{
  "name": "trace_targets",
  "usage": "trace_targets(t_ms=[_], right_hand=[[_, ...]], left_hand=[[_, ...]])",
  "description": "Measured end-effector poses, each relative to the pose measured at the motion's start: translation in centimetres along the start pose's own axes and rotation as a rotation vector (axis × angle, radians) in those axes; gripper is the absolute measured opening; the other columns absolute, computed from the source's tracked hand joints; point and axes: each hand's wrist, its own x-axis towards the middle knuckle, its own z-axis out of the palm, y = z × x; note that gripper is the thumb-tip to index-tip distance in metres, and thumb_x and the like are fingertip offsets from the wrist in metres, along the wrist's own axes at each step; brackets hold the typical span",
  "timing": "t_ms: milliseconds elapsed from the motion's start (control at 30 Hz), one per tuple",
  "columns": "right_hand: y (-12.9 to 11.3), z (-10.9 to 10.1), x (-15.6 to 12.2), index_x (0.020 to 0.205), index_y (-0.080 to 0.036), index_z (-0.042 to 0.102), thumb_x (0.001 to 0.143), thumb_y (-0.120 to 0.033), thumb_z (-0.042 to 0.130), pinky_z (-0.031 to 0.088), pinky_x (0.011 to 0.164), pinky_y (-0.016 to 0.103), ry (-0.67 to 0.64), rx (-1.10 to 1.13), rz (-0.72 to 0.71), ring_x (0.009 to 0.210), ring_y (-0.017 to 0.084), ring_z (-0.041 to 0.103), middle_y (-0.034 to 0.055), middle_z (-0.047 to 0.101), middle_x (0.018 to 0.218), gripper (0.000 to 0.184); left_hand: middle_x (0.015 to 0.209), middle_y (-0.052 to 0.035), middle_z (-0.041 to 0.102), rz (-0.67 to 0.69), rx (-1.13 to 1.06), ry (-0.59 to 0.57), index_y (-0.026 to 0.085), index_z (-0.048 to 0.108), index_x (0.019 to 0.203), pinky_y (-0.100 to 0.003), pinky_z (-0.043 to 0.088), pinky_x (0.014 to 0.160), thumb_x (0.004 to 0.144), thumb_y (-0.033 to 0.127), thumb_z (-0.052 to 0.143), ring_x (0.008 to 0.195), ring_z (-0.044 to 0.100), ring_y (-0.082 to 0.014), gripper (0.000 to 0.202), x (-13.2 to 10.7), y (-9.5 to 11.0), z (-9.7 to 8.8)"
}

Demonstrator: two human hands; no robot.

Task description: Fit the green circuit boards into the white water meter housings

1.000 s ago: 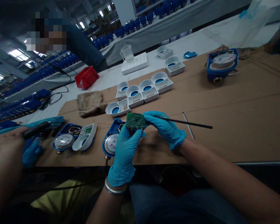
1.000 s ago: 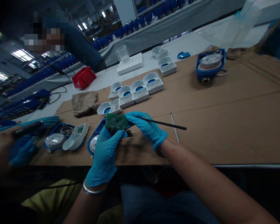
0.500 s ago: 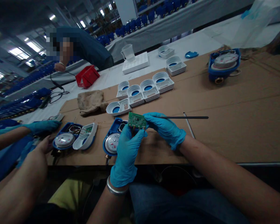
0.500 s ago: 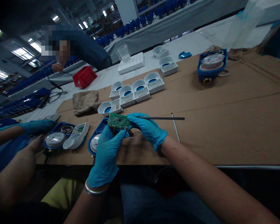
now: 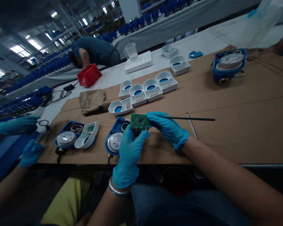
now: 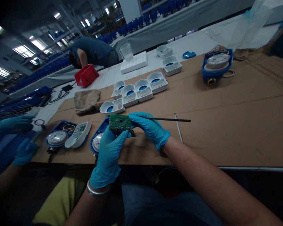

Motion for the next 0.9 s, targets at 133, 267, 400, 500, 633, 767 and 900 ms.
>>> trace_targets(t_ms=[133,267,400,500,633,767,900], right_hand=[[-0.2,-0.2,0.1,0.084,-0.023,0.077,0.070,-0.034,0.082,0.056,0.083,0.032,0.018,-0.025,-0.030,0.078,0.012,0.066,-0.0014,0.074,0.086,0.018],[-0.7,0.1,0.0,0.081,-0.023,0.077,0.070,-0.035,0.082,0.056,0.083,0.032,0.009,-0.065,-0.041,0.075,0.012,0.065,-0.0023,0.073,0.081,0.018],[-1.1,0.5,-0.3,0.079,-0.021,0.076,0.067,-0.037,0.083,0.058,0.078,0.031,0.021,-0.056,-0.041,0.072,0.013,0.065,-0.0022,0.073,0.077,0.020],[-1.2,0.7,-0.4,0.080,-0.021,0.076,0.066,-0.035,0.085,0.059,0.079,0.032,0.036,-0.049,-0.040,0.074,0.014,0.067,-0.0016,0.074,0.080,0.022],[-1.1,0.8,-0.5,0.080,-0.020,0.075,0.063,-0.036,0.086,0.060,0.080,0.033,0.001,-0.030,-0.009,0.075,0.014,0.068,-0.0021,0.073,0.079,0.026],[-1.0,0.9,-0.6,0.081,-0.018,0.073,0.068,-0.038,0.083,0.060,0.077,0.034,-0.081,0.000,0.042,0.073,0.015,0.068,-0.0006,0.072,0.077,0.026],[-1.0,0.9,-0.6,0.080,-0.019,0.072,0.071,-0.039,0.081,0.060,0.076,0.036,-0.098,0.001,0.057,0.073,0.016,0.067,0.0004,0.071,0.077,0.025]], left_hand=[[0.098,-0.0019,0.072,0.067,0.034,0.030,0.021,0.066,0.101,-0.033,0.051,0.092,0.082,0.030,0.072,0.093,0.066,-0.0189,0.022,-0.3,-0.5,0.0],[0.092,-0.0013,0.071,0.048,-0.015,0.038,0.020,0.066,0.098,-0.032,0.053,0.088,0.081,0.031,0.073,0.088,0.067,-0.0180,0.022,-0.2,-0.6,0.0],[0.093,-0.0004,0.071,0.031,-0.082,0.013,0.022,0.067,0.103,-0.030,0.054,0.082,0.081,0.031,0.072,0.080,0.066,-0.0147,0.025,-0.1,-0.3,0.1],[0.106,-0.0007,0.070,0.056,-0.119,0.018,0.024,0.069,0.107,-0.028,0.054,0.085,0.082,0.030,0.071,0.090,0.066,-0.0148,0.025,-0.1,0.0,0.4],[0.109,-0.0018,0.071,0.064,-0.149,0.048,0.025,0.072,0.102,-0.032,0.051,0.097,0.083,0.029,0.070,0.104,0.065,-0.0177,0.020,0.0,0.2,0.7],[0.103,-0.0018,0.073,0.057,-0.174,0.026,0.025,0.073,0.098,-0.036,0.049,0.101,0.084,0.030,0.068,0.106,0.065,-0.0185,0.015,0.3,0.1,0.5],[0.104,-0.0018,0.072,0.059,-0.156,0.004,0.024,0.074,0.097,-0.034,0.049,0.099,0.085,0.030,0.067,0.104,0.065,-0.0176,0.014,0.5,0.0,0.3]])
